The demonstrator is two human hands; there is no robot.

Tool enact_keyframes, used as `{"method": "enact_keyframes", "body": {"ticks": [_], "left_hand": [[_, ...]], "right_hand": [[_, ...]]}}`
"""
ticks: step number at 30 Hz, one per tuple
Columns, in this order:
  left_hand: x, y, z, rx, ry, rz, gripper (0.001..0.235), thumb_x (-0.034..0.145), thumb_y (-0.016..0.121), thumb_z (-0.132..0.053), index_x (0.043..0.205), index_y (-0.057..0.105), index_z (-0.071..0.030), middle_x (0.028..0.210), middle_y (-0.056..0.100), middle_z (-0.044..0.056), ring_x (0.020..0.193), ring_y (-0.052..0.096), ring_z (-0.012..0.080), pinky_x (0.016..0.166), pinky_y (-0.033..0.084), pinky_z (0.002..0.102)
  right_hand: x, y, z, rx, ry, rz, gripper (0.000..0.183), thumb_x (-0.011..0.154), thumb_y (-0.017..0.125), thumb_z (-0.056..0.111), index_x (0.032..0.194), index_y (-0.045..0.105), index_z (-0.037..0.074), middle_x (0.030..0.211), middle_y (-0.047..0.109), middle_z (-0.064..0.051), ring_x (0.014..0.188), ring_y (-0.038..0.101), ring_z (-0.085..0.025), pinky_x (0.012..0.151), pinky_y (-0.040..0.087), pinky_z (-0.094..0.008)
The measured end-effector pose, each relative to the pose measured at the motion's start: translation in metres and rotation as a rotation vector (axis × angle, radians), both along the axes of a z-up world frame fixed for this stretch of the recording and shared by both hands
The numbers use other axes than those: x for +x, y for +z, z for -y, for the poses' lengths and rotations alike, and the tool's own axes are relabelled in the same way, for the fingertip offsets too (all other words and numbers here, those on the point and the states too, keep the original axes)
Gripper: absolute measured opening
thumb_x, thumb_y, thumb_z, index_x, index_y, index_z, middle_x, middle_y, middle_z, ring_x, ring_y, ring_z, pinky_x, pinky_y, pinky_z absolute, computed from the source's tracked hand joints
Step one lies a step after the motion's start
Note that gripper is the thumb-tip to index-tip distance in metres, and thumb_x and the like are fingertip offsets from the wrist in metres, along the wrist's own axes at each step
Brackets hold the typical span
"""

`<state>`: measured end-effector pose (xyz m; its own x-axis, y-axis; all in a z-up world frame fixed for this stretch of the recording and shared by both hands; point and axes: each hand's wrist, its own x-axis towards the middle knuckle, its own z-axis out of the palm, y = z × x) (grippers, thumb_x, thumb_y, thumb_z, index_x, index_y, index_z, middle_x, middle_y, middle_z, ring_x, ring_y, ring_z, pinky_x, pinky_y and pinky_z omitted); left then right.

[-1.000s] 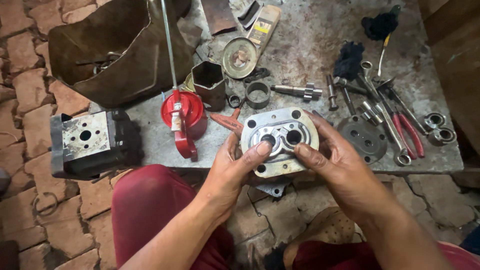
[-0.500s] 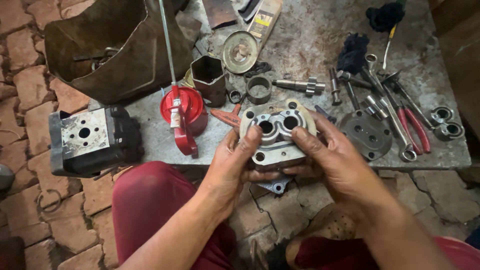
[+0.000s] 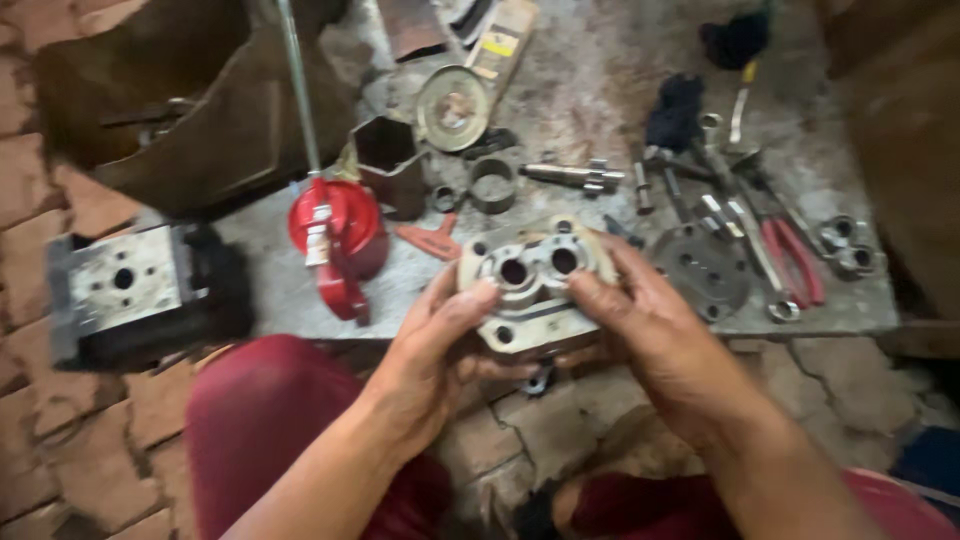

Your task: The person disassembles and reassembles internal components of a hydraulic pump housing by hand on a workbench, handling a gear, several valve components, and internal seals.

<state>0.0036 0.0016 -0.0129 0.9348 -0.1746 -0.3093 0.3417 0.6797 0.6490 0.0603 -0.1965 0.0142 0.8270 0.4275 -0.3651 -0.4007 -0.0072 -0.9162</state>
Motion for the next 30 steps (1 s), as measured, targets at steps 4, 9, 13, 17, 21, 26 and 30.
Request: {"method": "enact_keyframes", "body": {"ticks": [4, 9, 13, 17, 21, 26, 30], "left_hand": [[-0.001, 0.002, 0.001, -0.006, 0.016, -0.017, 0.057, 0.093, 0.060, -0.030, 0.143, 0.048, -0.006, 0.124, 0.068, 0.013, 0.100, 0.073, 0.0239, 0.072, 0.065, 0.039], [-0.001, 0.000, 0.001, -0.081, 0.058, -0.031, 0.059, 0.094, 0.058, -0.035, 0.142, 0.049, -0.002, 0.123, 0.070, 0.015, 0.103, 0.074, 0.0265, 0.076, 0.064, 0.043], [-0.002, 0.002, -0.001, -0.145, 0.079, -0.007, 0.061, 0.093, 0.060, -0.036, 0.144, 0.050, -0.002, 0.125, 0.070, 0.016, 0.105, 0.072, 0.0275, 0.079, 0.063, 0.044], [-0.004, -0.001, -0.004, -0.184, 0.105, -0.011, 0.060, 0.093, 0.060, -0.035, 0.142, 0.052, -0.002, 0.125, 0.070, 0.014, 0.105, 0.073, 0.0271, 0.080, 0.064, 0.045], [-0.005, -0.003, -0.004, -0.233, 0.104, 0.021, 0.061, 0.096, 0.060, -0.038, 0.145, 0.050, -0.004, 0.126, 0.069, 0.014, 0.104, 0.072, 0.0265, 0.081, 0.063, 0.046], [-0.004, 0.005, -0.004, -0.252, 0.099, 0.046, 0.065, 0.094, 0.061, -0.041, 0.147, 0.048, -0.005, 0.127, 0.070, 0.013, 0.108, 0.072, 0.0263, 0.082, 0.063, 0.046], [-0.004, 0.009, -0.007, -0.251, 0.138, 0.039, 0.064, 0.092, 0.062, -0.040, 0.147, 0.048, -0.009, 0.127, 0.069, 0.010, 0.110, 0.071, 0.0245, 0.083, 0.063, 0.046]], "right_hand": [[0.004, 0.000, 0.006, 0.007, 0.138, 0.213, 0.064, 0.097, 0.065, 0.039, 0.149, 0.050, 0.005, 0.137, 0.064, -0.009, 0.126, 0.059, -0.021, 0.104, 0.049, -0.034], [0.053, -0.004, 0.042, -0.764, -0.059, 0.806, 0.045, 0.101, 0.063, 0.044, 0.130, 0.069, 0.010, 0.126, 0.072, -0.010, 0.118, 0.067, -0.025, 0.100, 0.051, -0.039], [0.116, -0.022, 0.103, -1.245, -0.316, 0.956, 0.033, 0.099, 0.071, 0.033, 0.124, 0.073, 0.011, 0.120, 0.071, -0.017, 0.109, 0.067, -0.036, 0.093, 0.052, -0.047], [0.157, -0.066, 0.155, -1.520, -0.195, 0.596, 0.040, 0.090, 0.074, 0.040, 0.125, 0.076, 0.021, 0.111, 0.073, -0.020, 0.103, 0.068, -0.043, 0.086, 0.053, -0.054], [0.181, -0.106, 0.180, -1.606, -0.125, 0.587, 0.038, 0.089, 0.074, 0.038, 0.122, 0.078, 0.019, 0.112, 0.074, -0.023, 0.104, 0.068, -0.045, 0.086, 0.054, -0.055], [0.176, -0.111, 0.187, -1.609, -0.183, 0.823, 0.036, 0.098, 0.072, 0.033, 0.121, 0.074, 0.006, 0.113, 0.072, -0.027, 0.107, 0.067, -0.048, 0.089, 0.052, -0.056], [0.157, -0.085, 0.177, -1.381, -0.384, 1.026, 0.027, 0.113, 0.064, 0.017, 0.123, 0.062, -0.008, 0.120, 0.066, -0.029, 0.113, 0.065, -0.046, 0.094, 0.051, -0.053]]}}
